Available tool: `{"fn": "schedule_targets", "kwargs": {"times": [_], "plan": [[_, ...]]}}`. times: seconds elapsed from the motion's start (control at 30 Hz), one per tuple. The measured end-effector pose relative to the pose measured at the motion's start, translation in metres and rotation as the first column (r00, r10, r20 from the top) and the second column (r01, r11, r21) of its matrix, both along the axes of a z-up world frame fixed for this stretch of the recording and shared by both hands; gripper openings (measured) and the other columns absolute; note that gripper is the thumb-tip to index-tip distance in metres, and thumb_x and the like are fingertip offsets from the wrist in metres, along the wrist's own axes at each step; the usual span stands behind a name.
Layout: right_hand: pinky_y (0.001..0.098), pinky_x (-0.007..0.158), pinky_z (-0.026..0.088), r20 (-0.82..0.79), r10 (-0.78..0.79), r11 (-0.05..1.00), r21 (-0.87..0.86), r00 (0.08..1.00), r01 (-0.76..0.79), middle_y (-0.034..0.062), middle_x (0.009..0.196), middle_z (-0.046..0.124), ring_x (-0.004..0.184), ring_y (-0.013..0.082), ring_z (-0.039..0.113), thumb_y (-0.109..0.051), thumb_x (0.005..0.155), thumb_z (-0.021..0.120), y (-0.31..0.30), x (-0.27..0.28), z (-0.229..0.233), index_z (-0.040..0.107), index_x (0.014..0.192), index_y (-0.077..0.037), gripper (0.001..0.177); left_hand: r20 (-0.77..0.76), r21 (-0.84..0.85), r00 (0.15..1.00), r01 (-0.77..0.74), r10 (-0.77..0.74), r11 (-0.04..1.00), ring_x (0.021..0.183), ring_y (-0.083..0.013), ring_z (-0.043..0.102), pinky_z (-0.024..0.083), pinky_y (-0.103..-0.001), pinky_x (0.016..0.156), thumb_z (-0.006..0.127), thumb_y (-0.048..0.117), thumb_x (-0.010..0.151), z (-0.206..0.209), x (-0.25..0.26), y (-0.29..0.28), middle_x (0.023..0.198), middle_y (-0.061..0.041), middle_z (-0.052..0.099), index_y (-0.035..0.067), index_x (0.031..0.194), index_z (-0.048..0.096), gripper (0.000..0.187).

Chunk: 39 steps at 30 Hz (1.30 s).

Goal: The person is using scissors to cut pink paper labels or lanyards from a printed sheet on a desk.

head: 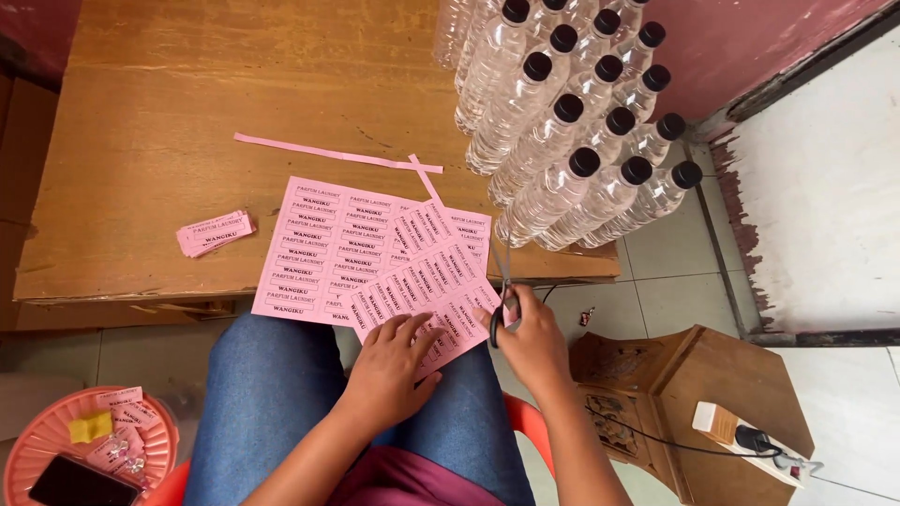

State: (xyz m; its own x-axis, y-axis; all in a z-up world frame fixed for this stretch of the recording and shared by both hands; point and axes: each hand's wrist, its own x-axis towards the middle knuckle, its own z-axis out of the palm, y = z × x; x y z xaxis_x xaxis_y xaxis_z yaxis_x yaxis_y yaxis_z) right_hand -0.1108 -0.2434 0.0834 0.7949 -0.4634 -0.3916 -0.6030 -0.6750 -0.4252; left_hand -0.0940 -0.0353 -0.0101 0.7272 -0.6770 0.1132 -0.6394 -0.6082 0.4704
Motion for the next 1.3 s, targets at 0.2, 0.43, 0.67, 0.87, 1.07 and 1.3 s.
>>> {"fn": "schedule_targets", "kwargs": {"times": [0.2, 0.43, 0.67, 0.87, 1.07, 1.3], "plan": [[0.0378, 0.078, 0.048, -0.179, -0.052, 0.998, -0.039, 0.983, 0.046, -0.0089, 0.097, 0.071, 0.095, 0.0193, 0.069, -0.063, 0.084, 0.058, -0.025, 0.005, -0.037, 0.056, 0.113, -0.026, 0.046, -0.115, -0.015, 0.992, -0.052, 0.05, 0.999, 0.115, -0.0343, 0.052, 0.046, -0.052, 0.091, 0.063, 0.024, 0.077, 0.002, -0.013, -0.001, 0.139, -0.005, 0.053, 0.015, 0.132, 0.057, 0.056], [0.043, 0.072, 0.048, 0.071, -0.084, 0.996, -0.02, 0.994, 0.086, -0.0079, 0.097, 0.07, 0.096, 0.021, 0.063, -0.037, 0.083, 0.073, -0.027, 0.003, -0.071, 0.058, 0.117, -0.024, 0.039, -0.172, -0.152, 0.985, -0.049, 0.023, 0.987, 0.111, -0.0349, 0.054, 0.052, -0.051, 0.083, 0.054, 0.012, 0.083, 0.001, -0.021, -0.006, 0.136, -0.007, 0.058, 0.012, 0.134, 0.057, 0.051], [0.0291, 0.085, 0.056, 0.572, -0.166, 0.951, 0.308, 0.803, -0.023, 0.0073, 0.114, 0.065, 0.103, 0.0184, 0.064, -0.006, 0.084, 0.066, -0.022, 0.0, -0.073, 0.056, 0.122, -0.012, 0.039, -0.336, -0.337, 0.942, -0.107, -0.013, 0.935, 0.117, -0.0267, 0.059, 0.045, -0.041, 0.099, 0.057, 0.026, 0.095, 0.021, -0.015, 0.001, 0.133, -0.005, 0.063, 0.015, 0.13, 0.063, 0.038], [0.0339, 0.101, 0.044, 0.683, -0.331, 0.719, 0.629, 0.652, -0.294, 0.0081, 0.105, 0.058, 0.111, 0.0194, 0.059, 0.009, 0.081, 0.061, -0.034, -0.008, -0.095, 0.048, 0.118, -0.009, 0.042, -0.627, -0.489, 0.75, -0.591, 0.212, 0.642, 0.124, -0.0336, 0.057, 0.047, -0.045, 0.1, 0.057, 0.011, 0.092, 0.009, 0.025, 0.02, 0.137, -0.016, 0.058, 0.005, 0.132, 0.057, 0.04], [0.0342, 0.097, 0.048, 0.597, -0.466, 0.51, 0.784, 0.653, -0.354, 0.0077, 0.103, 0.057, 0.113, 0.0216, 0.061, 0.0, 0.082, 0.068, -0.01, -0.009, -0.058, 0.044, 0.116, -0.007, 0.042, -0.881, -0.436, 0.471, -0.774, -0.043, 0.459, 0.136, -0.0449, 0.041, 0.037, -0.059, 0.109, 0.063, 0.038, 0.092, 0.019, 0.066, 0.032, 0.152, -0.03, 0.037, -0.006, 0.154, 0.025, 0.085], [0.0309, 0.094, 0.049, 0.586, -0.502, 0.551, 0.783, 0.636, -0.287, 0.0122, 0.105, 0.062, 0.105, 0.0216, 0.065, -0.003, 0.081, 0.072, -0.044, -0.002, -0.09, 0.045, 0.122, -0.007, 0.049, -0.897, -0.439, 0.427, -0.834, -0.111, 0.335, 0.077, -0.0121, 0.068, 0.061, -0.029, 0.073, 0.072, 0.011, 0.091, -0.025, 0.077, 0.042, 0.085, 0.0, 0.066, 0.004, 0.102, 0.067, 0.014]]}}
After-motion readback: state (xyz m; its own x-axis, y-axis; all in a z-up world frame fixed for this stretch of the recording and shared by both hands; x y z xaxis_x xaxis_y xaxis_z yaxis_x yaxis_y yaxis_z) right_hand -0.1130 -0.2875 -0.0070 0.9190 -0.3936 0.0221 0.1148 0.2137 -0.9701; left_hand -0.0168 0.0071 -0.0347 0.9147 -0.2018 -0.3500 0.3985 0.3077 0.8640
